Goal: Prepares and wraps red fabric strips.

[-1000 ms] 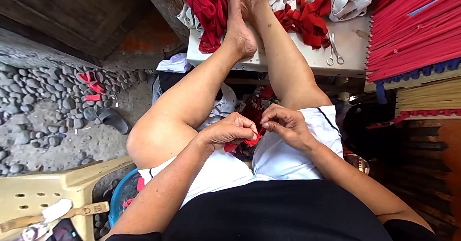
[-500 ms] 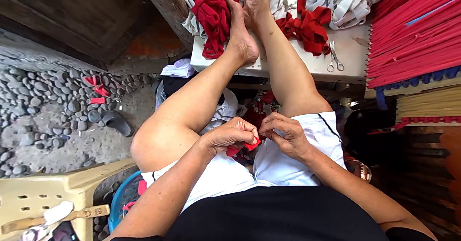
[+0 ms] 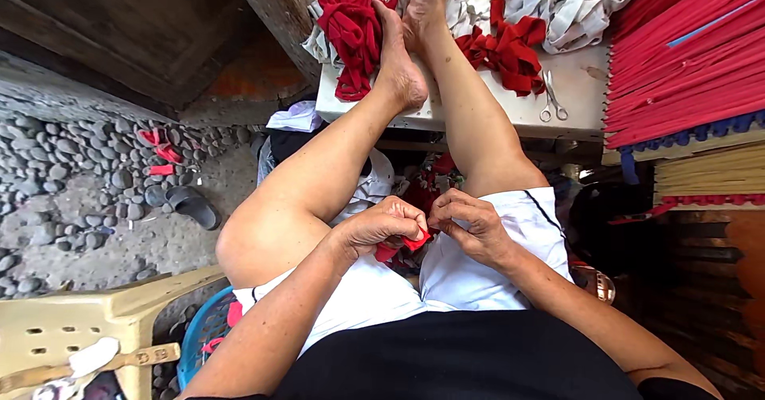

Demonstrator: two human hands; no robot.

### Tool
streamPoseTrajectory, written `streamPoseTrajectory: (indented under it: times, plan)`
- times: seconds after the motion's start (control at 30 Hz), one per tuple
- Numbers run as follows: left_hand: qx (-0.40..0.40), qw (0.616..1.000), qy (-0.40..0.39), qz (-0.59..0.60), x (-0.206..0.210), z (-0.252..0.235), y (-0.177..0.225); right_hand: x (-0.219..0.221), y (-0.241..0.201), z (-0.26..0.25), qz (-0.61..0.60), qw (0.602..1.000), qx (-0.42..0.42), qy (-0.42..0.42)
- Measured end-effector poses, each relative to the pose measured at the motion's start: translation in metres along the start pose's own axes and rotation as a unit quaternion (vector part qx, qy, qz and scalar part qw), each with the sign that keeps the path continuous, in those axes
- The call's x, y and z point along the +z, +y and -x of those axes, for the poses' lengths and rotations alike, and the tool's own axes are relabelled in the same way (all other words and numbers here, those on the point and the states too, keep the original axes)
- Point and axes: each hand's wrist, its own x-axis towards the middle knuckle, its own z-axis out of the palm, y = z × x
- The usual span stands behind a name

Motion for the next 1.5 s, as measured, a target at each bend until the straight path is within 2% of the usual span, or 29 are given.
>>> streamPoseTrajectory:
  times: [0.53, 0.73, 1.07, 1.27, 1.4, 1.5]
  plan:
    - [0.003, 1.0, 0.007, 0.007, -0.001, -0.001, -0.003, -0.004, -0.002, -0.001, -0.065, 0.997, 0.043, -0.019]
    - [-0.001, 1.0, 0.006, 0.007, -0.001, -0.001, -0.003, -0.006, -0.003, 0.001, -0.101, 0.99, 0.091, -0.032]
    - [-0.03, 0.999, 0.002, -0.02, 0.004, -0.006, -0.006, -0.011, 0.002, 0.002, -0.286, 0.932, 0.201, -0.095]
    - [-0.018, 0.997, 0.051, -0.06, 0.008, -0.007, -0.005, -0.009, -0.001, 0.002, -0.323, 0.914, 0.239, -0.064]
    - [-0.048, 0.994, 0.047, -0.088, 0.008, -0.012, -0.011, -0.009, -0.001, 0.0, -0.31, 0.919, 0.241, -0.026]
    - [-0.065, 0.993, 0.046, -0.09, 0.01, -0.014, -0.014, -0.01, -0.002, -0.001, -0.335, 0.907, 0.254, 0.0]
